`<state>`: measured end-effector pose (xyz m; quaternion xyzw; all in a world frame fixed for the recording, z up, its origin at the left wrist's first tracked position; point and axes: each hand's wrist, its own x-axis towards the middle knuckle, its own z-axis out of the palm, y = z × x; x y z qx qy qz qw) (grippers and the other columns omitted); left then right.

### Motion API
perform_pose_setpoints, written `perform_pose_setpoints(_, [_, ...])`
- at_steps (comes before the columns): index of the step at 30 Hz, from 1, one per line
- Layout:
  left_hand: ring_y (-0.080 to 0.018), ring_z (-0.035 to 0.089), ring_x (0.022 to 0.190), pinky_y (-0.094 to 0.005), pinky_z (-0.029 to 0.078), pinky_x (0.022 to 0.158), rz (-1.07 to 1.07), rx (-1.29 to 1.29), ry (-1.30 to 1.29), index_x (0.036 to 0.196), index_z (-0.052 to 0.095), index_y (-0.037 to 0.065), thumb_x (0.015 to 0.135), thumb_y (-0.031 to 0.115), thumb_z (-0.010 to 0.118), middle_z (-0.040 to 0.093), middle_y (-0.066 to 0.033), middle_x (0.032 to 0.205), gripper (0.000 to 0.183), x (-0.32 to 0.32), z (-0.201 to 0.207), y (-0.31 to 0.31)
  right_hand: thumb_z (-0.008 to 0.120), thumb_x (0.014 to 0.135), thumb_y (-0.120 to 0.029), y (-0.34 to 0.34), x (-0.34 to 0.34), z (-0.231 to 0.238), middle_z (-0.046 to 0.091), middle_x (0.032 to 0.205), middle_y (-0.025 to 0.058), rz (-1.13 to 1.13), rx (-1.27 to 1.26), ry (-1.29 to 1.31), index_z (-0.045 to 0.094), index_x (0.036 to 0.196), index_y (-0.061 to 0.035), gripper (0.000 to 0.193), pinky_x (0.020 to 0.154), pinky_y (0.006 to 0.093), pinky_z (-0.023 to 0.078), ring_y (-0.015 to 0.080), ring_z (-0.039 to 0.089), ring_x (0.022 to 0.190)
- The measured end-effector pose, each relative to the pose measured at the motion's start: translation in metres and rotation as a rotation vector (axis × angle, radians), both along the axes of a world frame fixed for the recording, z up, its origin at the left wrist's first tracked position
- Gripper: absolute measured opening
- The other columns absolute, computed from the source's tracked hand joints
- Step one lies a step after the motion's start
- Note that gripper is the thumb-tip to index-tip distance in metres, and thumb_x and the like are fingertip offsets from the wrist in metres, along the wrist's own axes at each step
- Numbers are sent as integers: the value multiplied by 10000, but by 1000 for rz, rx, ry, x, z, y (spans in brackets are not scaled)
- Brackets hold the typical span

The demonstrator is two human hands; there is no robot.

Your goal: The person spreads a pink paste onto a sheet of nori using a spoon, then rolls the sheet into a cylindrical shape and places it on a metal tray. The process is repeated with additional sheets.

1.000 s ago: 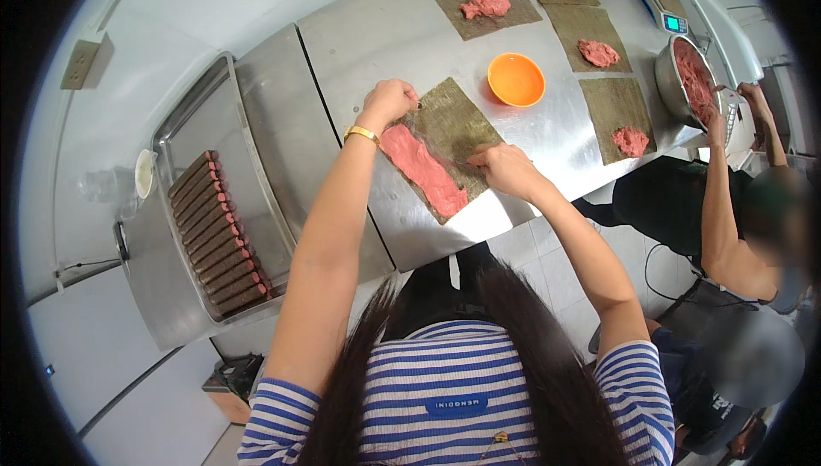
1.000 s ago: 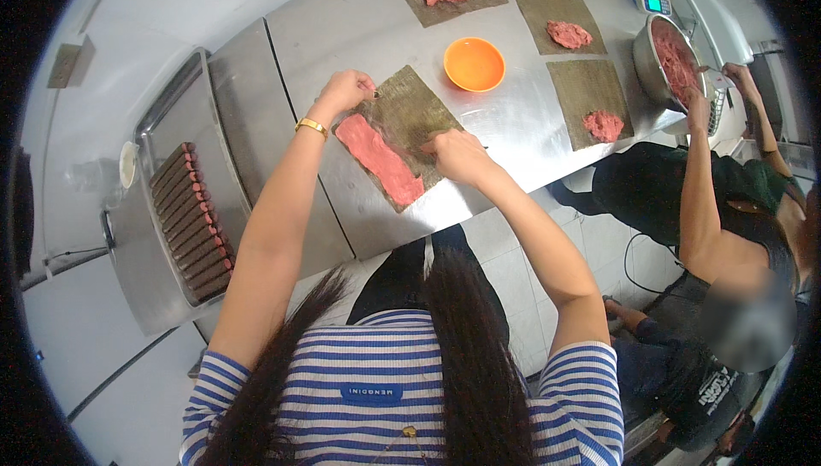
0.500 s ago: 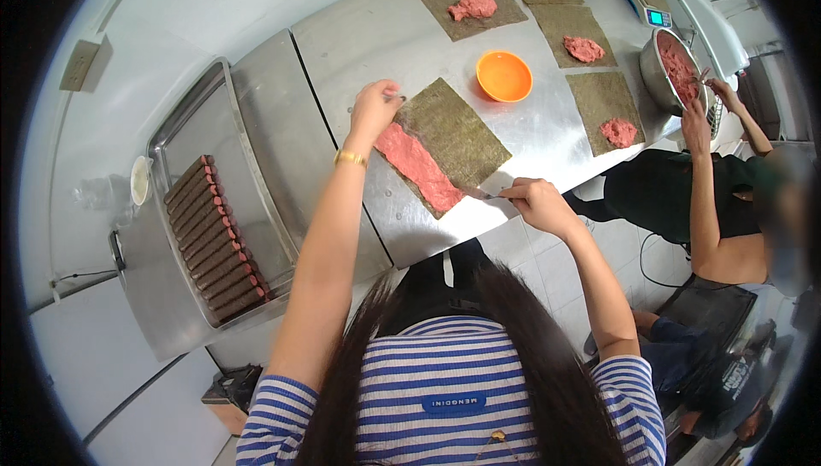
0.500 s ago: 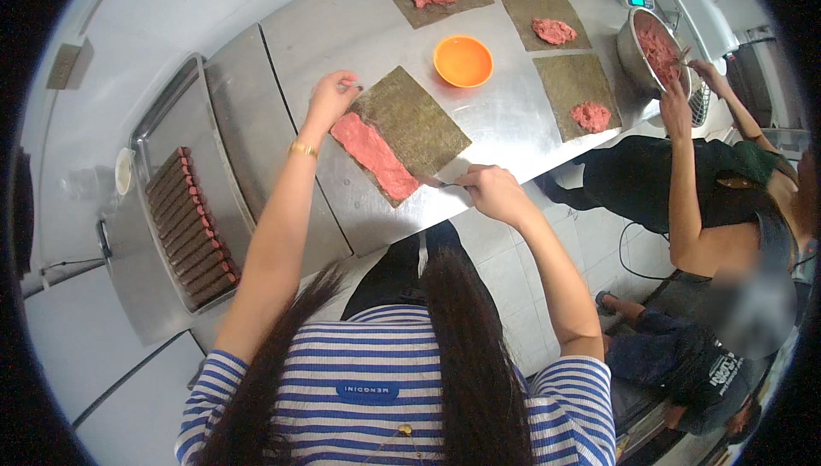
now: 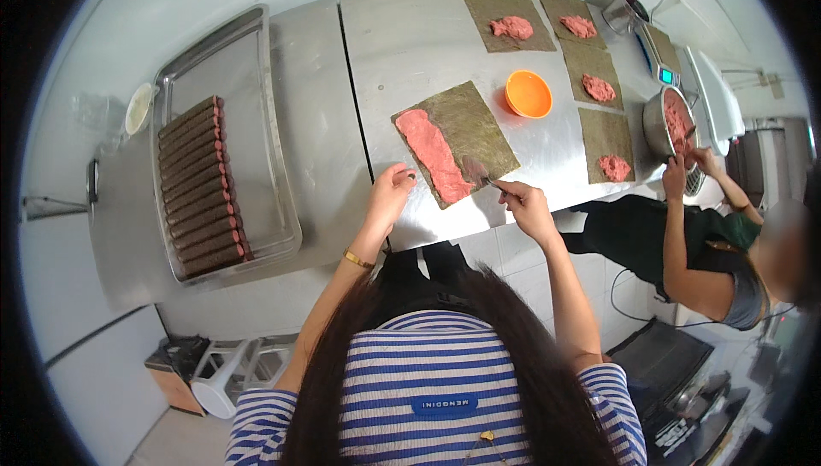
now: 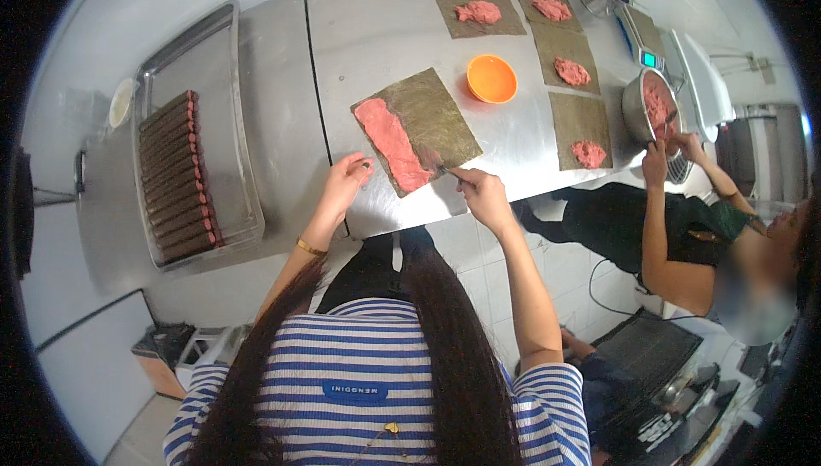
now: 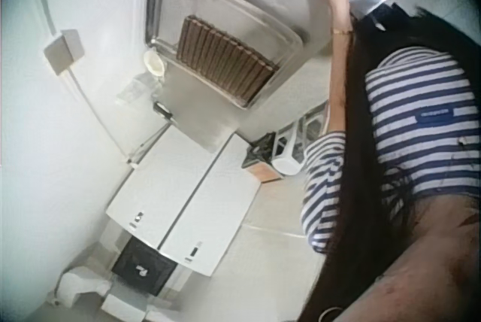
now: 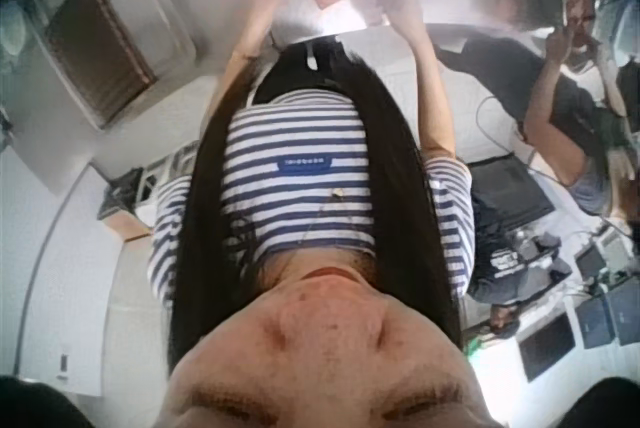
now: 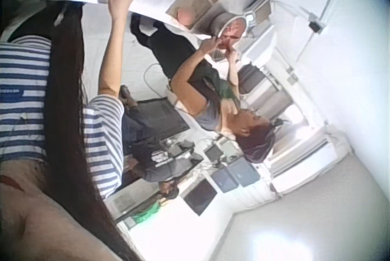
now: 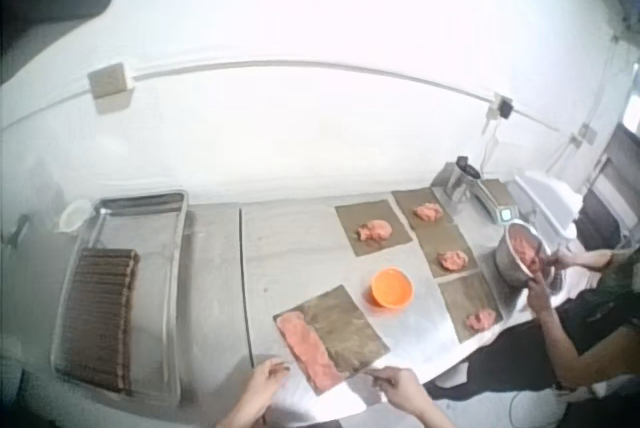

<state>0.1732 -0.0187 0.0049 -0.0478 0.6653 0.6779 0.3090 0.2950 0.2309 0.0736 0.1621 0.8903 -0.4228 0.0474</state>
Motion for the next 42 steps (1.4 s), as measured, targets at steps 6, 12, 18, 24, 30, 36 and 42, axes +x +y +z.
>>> perform_pose_setpoints(6, [-181, 590, 1079, -305, 462, 906, 24, -7, -65, 1343, 443, -69, 910, 120, 591, 635, -152, 1210, 495, 0, 1, 13, 538, 820, 13, 0, -31, 4, 616, 806, 162, 89, 230, 122, 673, 1160, -31, 368, 711, 367, 492, 281, 618, 722])
perform_pose_setpoints(12, [-202, 616, 1063, -306, 472, 893, 115, -54, -36, 1281, 514, -70, 906, 102, 593, 652, -171, 1146, 421, 3, -10, 24, 527, 823, 0, 14, -56, 13, 578, 822, 175, 183, 273, 168, 670, 1173, -39, 379, 726, 414, 482, 347, 620, 759])
perform_pose_setpoints(18, [-157, 616, 986, -280, 484, 855, 228, 38, -59, 1264, 531, -42, 941, 127, 568, 637, -100, 1094, 366, -5, -16, 37, 575, 762, -23, 22, -84, 17, 623, 875, 87, 470, 649, 322, 700, 1106, -102, 374, 684, 414, 538, 286, 652, 792])
perform_pose_setpoints(24, [-127, 600, 975, -268, 490, 869, 272, 9, -31, 1267, 539, -26, 959, 101, 528, 618, -57, 1069, 333, -7, -10, 44, 576, 766, -78, 2, -138, 12, 629, 894, 74, 700, 838, 579, 676, 1011, -37, 268, 693, 374, 526, 251, 644, 824])
perform_pose_setpoints(30, [-131, 621, 863, -283, 498, 756, 421, 19, 76, 1201, 604, -39, 914, 71, 554, 671, -71, 958, 311, -8, -19, 51, 576, 763, -111, -8, -162, 9, 634, 896, 75, 780, 919, 590, 663, 844, -44, 136, 702, 375, 521, 249, 645, 839])
perform_pose_setpoints(36, [-200, 658, 944, -320, 505, 839, 390, -138, 173, 1213, 615, -3, 881, 69, 566, 696, -111, 1049, 343, -18, -36, 51, 576, 765, -121, -13, -180, 9, 640, 867, 81, 803, 973, 575, 668, 762, -54, 114, 702, 374, 525, 256, 654, 829])
perform_pose_setpoints(42, [-219, 658, 1016, -331, 497, 895, 455, -168, 222, 1218, 591, -17, 893, 66, 539, 691, -126, 1125, 340, -26, -33, 55, 572, 786, -98, -15, -195, 10, 637, 862, 77, 814, 1005, 516, 651, 826, -56, 98, 689, 383, 537, 261, 651, 812])
